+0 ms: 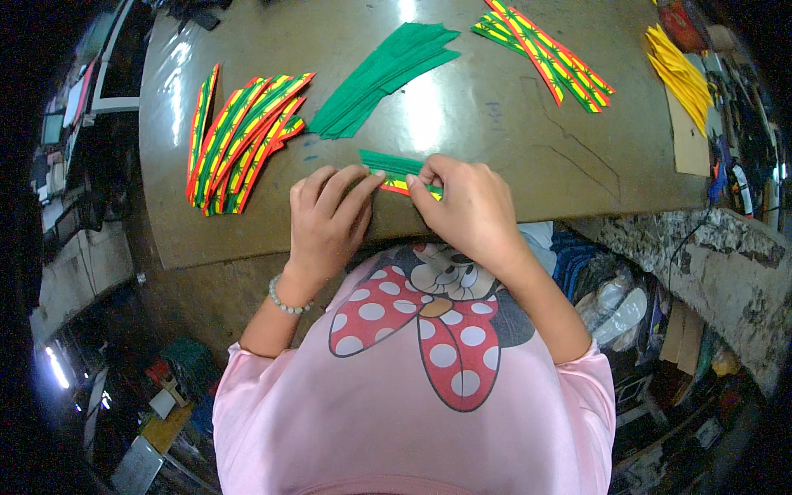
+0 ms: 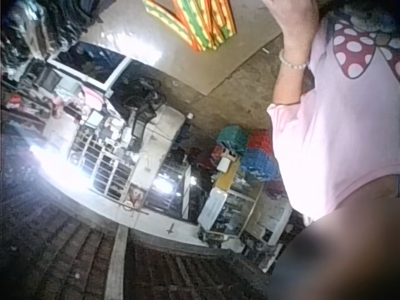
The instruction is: The person repeatedly picks a green strip and a patterned red-yellow-green strip, aligns them, and folds the green strip over the patterned one to form a layered strip. They place each finished unit into a growing stack on the table.
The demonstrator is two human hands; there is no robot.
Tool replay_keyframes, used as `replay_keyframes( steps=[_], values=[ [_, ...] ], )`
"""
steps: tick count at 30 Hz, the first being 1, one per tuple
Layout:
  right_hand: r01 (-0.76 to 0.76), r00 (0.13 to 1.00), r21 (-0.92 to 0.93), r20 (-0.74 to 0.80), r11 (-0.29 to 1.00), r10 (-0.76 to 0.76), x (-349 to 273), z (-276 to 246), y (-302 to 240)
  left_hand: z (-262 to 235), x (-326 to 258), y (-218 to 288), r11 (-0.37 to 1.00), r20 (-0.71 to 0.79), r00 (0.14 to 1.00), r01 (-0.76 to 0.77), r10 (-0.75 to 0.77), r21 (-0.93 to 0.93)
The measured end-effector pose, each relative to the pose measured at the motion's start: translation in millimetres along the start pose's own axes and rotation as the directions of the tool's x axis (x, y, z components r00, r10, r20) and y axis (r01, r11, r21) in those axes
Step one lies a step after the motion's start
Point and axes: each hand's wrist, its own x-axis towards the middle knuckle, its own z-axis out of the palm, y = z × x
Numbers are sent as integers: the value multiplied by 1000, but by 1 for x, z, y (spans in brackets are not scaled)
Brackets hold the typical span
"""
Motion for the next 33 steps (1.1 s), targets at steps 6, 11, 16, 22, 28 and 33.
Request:
replay_keyframes(
  steps=[6,11,16,22,28,33],
  values=[
    [27,1000,5,13,1000,-27,-1,0,5,-1,2,-10,967,63,985,-147,164,-210],
    [-17,999,101,32,995,14,3,-1,7,-3,2,-14,951,63,988,-120,144,-284],
    [-100,994,-9,34,995,100,-1,-1,0,0,3,-12,951,61,992,-91,114,-295],
    [-34,999,-48,-35,998,32,-3,3,-4,0,3,-8,965,58,993,-86,104,-247],
    [-12,1000,-52,-29,999,11,-3,2,-4,0,5,-4,975,74,992,-83,100,-204],
    [-7,1000,-55,0,998,7,-5,1,-2,-2,6,1,983,96,992,-62,79,-172]
  ],
)
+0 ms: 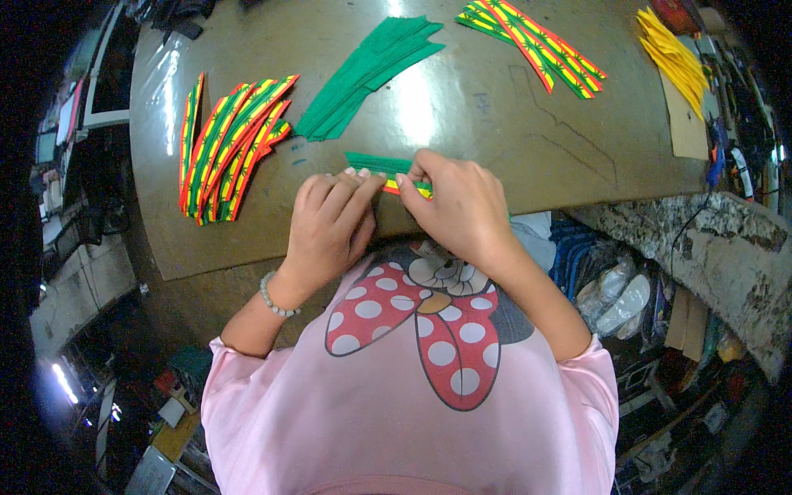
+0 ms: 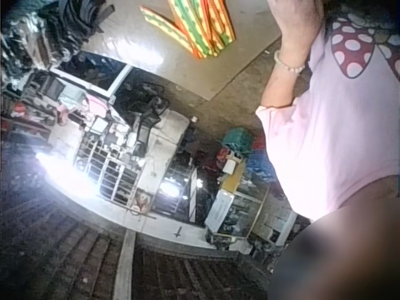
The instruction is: The person repeatedly picks a green strip and a patterned red-yellow-green strip, aligns them, and folds the green strip over the patterned one to form a layered strip. They place each finished unit into a growing stack on the table.
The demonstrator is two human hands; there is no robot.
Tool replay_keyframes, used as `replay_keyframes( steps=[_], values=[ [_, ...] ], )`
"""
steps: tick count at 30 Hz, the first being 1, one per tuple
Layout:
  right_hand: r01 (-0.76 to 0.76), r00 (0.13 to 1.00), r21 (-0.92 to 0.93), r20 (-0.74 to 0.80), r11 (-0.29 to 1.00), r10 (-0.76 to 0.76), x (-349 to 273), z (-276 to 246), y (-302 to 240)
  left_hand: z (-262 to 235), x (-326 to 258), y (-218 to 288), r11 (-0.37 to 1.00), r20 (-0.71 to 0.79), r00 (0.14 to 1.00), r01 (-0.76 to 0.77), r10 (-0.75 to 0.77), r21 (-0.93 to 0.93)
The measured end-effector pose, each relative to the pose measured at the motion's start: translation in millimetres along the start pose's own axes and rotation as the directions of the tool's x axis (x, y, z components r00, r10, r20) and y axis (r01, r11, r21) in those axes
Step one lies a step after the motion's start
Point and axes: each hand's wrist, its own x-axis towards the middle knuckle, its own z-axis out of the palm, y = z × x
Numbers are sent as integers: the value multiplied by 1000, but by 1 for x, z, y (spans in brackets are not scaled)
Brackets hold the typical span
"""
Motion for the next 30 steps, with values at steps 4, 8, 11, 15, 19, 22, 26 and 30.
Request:
replay_keyframes(
  steps=[4,8,11,15,19,22,26,30],
  values=[
    [40,999,-3,-30,999,-40,0,3,0,1,1,3,1000,2,1000,12,-12,18],
    [46,997,-26,-59,999,-47,0,6,-3,2,0,5,997,14,1000,0,-1,79],
    [40,993,-102,-106,994,-51,-9,0,-4,2,0,6,991,34,999,-10,6,133],
    [-74,996,-23,-60,997,72,-26,-16,9,2,-2,10,990,21,1000,9,-13,144],
    [-32,993,19,-114,999,34,-28,-14,19,2,-1,13,992,16,999,37,-40,118],
    [-27,992,-21,-122,999,25,-30,-11,21,2,0,12,993,8,999,36,-37,109],
    [-21,990,-24,-141,999,17,-29,-9,19,0,0,11,992,10,999,39,-41,116],
    [-72,990,-29,-122,997,68,-29,-10,15,-1,2,11,990,12,999,35,-37,133]
  ],
)
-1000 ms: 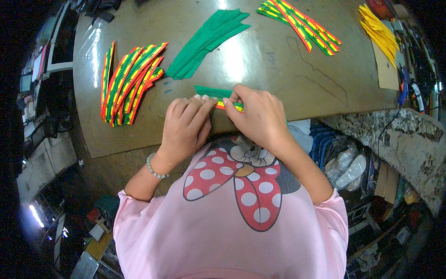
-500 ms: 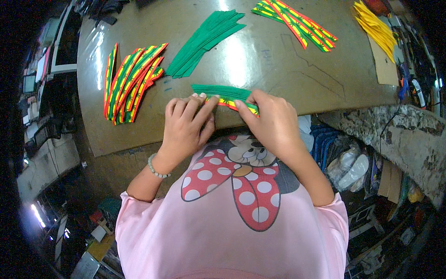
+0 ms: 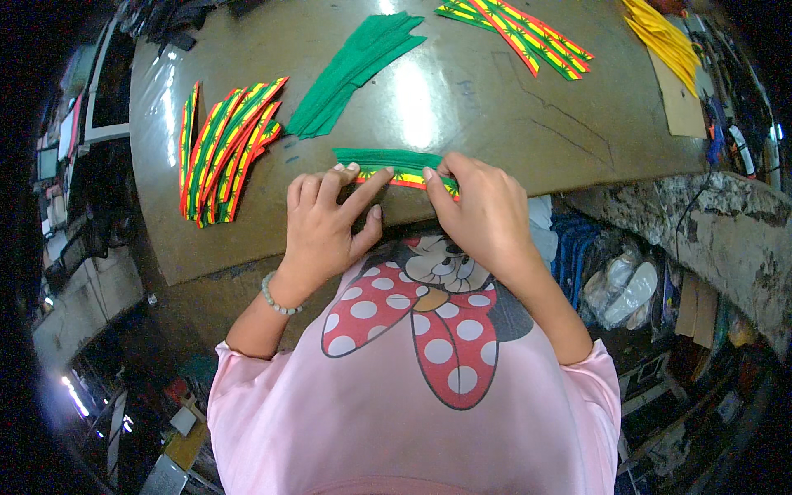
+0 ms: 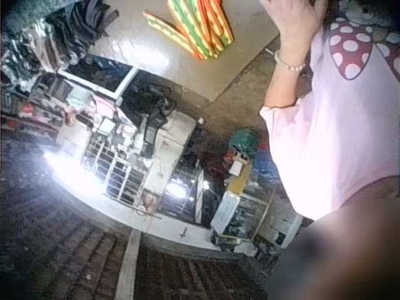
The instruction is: The person repeatedly picks a green strip and a patterned red-yellow-green strip, aligns them, and folds the green strip over the patterned one to form a layered strip. They place each finished unit into a growing stack on the table.
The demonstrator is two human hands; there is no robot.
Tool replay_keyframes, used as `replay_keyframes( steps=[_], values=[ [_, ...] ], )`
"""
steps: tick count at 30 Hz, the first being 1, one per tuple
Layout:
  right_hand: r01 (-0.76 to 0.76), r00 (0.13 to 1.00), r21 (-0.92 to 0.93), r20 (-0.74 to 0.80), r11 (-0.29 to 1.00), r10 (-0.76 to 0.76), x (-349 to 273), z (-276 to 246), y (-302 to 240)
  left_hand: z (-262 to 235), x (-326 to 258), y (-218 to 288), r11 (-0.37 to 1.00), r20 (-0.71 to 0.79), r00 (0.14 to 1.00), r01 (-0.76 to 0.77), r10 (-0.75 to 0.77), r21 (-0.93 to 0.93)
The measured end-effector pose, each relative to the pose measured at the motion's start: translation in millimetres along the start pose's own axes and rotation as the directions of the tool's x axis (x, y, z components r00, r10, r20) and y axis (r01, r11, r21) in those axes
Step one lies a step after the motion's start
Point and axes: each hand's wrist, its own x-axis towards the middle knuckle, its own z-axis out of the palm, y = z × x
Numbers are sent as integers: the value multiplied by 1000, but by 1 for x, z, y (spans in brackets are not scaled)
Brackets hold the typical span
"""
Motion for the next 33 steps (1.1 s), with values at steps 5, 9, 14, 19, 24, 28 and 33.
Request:
replay_keyframes(
  steps=[5,9,14,19,24,28,33],
  values=[
    [-14,1000,-41,7,999,14,2,0,-3,-3,4,3,999,75,996,40,-42,18],
    [28,999,-78,-22,997,-30,3,3,-3,5,11,10,994,8,999,-51,52,-94],
    [56,997,-33,-54,998,-58,0,5,3,15,11,13,964,-25,996,-90,86,-252],
    [46,997,108,-71,993,-38,-8,-2,13,14,10,9,976,21,994,-102,108,-193],
    [28,996,71,-92,997,-22,-11,1,16,15,13,9,982,38,993,-105,113,-158],
    [53,994,50,-98,997,-48,-10,1,16,15,11,9,988,47,991,-117,122,-100],
    [56,994,51,-95,997,-51,-10,-1,14,14,13,11,988,47,990,-131,135,-84]
  ],
)
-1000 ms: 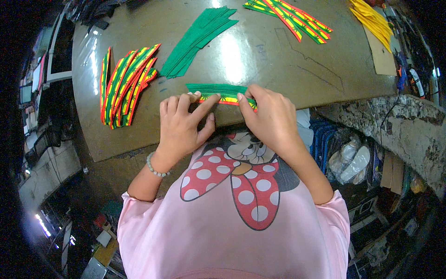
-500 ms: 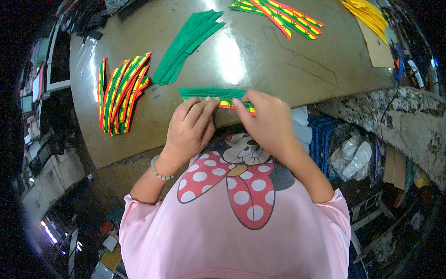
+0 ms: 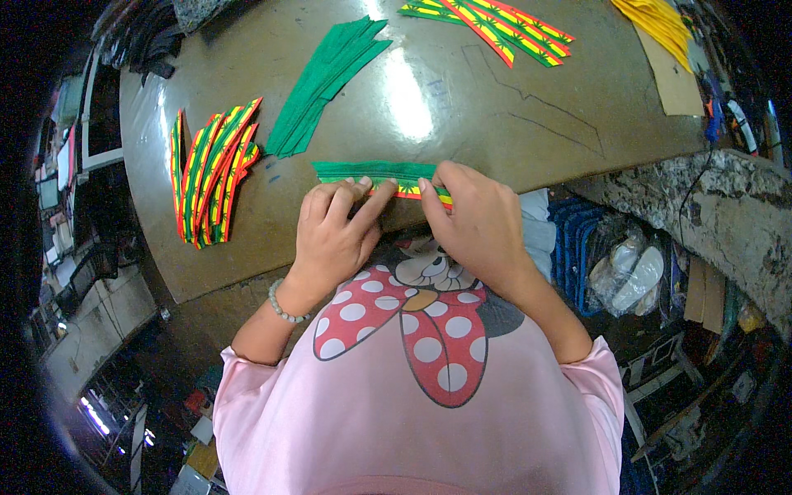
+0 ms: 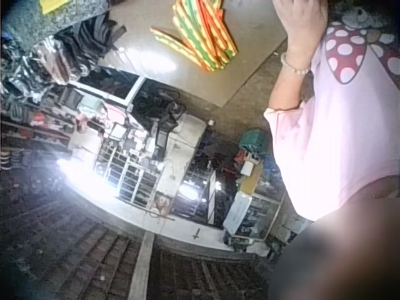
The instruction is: The person repeatedly picks a green strip and a patterned red-yellow-green strip, aligns them, and folds the green strip over the patterned one to form a layered strip. They place each finished unit into a growing stack on the table.
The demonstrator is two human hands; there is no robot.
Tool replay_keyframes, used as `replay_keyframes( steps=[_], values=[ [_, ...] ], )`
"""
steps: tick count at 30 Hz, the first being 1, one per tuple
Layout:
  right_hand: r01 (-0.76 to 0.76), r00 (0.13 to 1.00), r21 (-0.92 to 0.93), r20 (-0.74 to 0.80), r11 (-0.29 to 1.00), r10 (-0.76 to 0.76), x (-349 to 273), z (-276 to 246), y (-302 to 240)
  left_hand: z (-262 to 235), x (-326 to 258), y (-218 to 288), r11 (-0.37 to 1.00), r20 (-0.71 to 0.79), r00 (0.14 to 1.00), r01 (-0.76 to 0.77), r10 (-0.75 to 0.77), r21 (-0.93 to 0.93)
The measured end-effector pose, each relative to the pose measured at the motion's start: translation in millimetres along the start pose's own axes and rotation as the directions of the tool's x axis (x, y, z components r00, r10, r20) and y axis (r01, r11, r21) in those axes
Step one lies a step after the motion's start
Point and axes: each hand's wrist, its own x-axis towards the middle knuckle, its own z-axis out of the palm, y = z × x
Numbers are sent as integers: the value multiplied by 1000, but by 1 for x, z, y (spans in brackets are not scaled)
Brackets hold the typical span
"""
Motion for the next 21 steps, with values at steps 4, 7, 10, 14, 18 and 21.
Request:
replay_keyframes(
  steps=[4,7,10,14,18,21],
  values=[
    [-1,1000,-22,9,1000,1,1,1,-1,-3,6,10,997,37,999,-4,2,78],
    [11,1000,-29,21,1000,-10,0,0,0,-1,9,18,1000,71,997,2,-3,15],
    [20,999,21,25,1000,-20,-4,-6,4,7,11,25,995,27,999,-28,31,-96],
    [-40,999,105,22,994,38,-10,-12,11,12,6,22,996,14,1000,15,-14,-89],
    [-86,996,109,30,990,83,-10,-11,14,16,5,19,1000,-34,999,14,-15,-26],
    [-77,997,85,29,993,74,-9,-10,14,17,5,19,1000,-29,999,16,-17,-11]
  ],
)
